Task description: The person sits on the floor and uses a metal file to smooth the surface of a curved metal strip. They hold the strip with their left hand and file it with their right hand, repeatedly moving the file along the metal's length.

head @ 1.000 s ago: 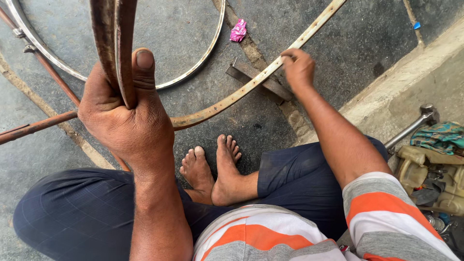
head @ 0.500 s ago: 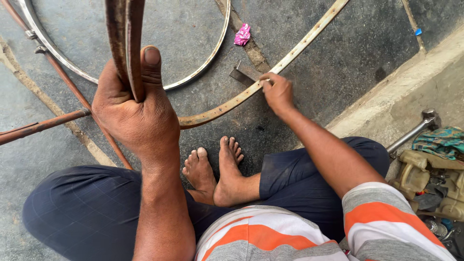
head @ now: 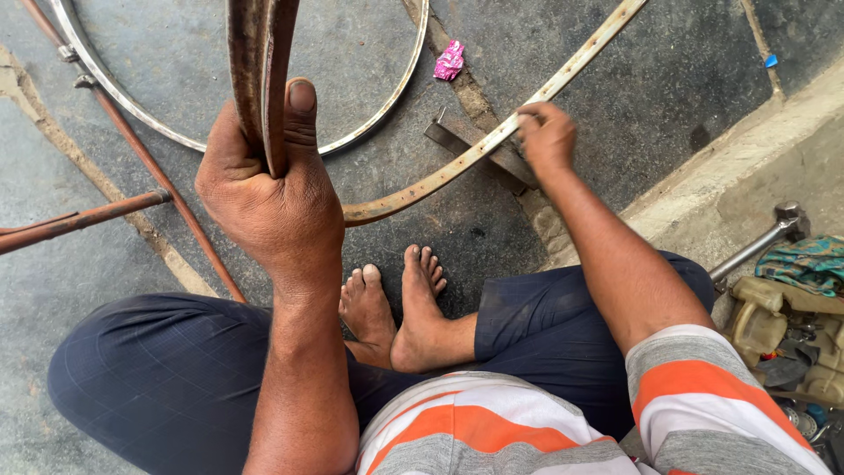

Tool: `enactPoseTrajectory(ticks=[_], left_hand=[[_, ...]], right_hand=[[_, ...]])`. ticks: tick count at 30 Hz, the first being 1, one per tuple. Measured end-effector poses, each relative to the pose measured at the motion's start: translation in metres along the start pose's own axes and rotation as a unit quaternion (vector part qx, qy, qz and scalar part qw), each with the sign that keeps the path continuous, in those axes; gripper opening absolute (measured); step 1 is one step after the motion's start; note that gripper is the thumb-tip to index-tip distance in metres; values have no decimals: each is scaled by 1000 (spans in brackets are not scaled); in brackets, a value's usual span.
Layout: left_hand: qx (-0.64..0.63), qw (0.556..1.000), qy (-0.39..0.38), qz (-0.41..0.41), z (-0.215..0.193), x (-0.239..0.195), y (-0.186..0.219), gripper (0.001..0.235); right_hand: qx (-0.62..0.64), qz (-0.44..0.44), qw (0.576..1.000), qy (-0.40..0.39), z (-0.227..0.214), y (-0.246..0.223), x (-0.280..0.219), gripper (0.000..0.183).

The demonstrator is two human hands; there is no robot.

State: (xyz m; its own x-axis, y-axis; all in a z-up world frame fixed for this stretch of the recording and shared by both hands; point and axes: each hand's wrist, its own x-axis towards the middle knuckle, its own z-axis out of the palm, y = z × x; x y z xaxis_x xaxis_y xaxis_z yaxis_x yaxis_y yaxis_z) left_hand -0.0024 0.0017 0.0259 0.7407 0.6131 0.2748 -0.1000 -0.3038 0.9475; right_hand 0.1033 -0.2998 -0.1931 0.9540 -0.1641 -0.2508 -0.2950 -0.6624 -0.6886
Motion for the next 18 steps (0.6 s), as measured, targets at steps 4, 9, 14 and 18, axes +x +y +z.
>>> enactPoseTrajectory(ticks=[4, 9, 14, 18], left_hand=[[-12, 1000, 8, 1, 1, 2, -3, 30], [-44, 999, 5, -7, 6, 2, -7, 31], [-13, 999, 20, -23, 6, 3, -8, 34], [-6, 1000, 15, -18, 6, 1, -9, 38]], right_hand=[[-27, 10, 997, -70, -1, 0, -4, 13], [-29, 81, 995, -59, 1, -4, -9, 14], [-48, -24, 996, -68, 0, -4, -5, 13], [-126, 39, 984, -120, 0, 7, -1, 15]])
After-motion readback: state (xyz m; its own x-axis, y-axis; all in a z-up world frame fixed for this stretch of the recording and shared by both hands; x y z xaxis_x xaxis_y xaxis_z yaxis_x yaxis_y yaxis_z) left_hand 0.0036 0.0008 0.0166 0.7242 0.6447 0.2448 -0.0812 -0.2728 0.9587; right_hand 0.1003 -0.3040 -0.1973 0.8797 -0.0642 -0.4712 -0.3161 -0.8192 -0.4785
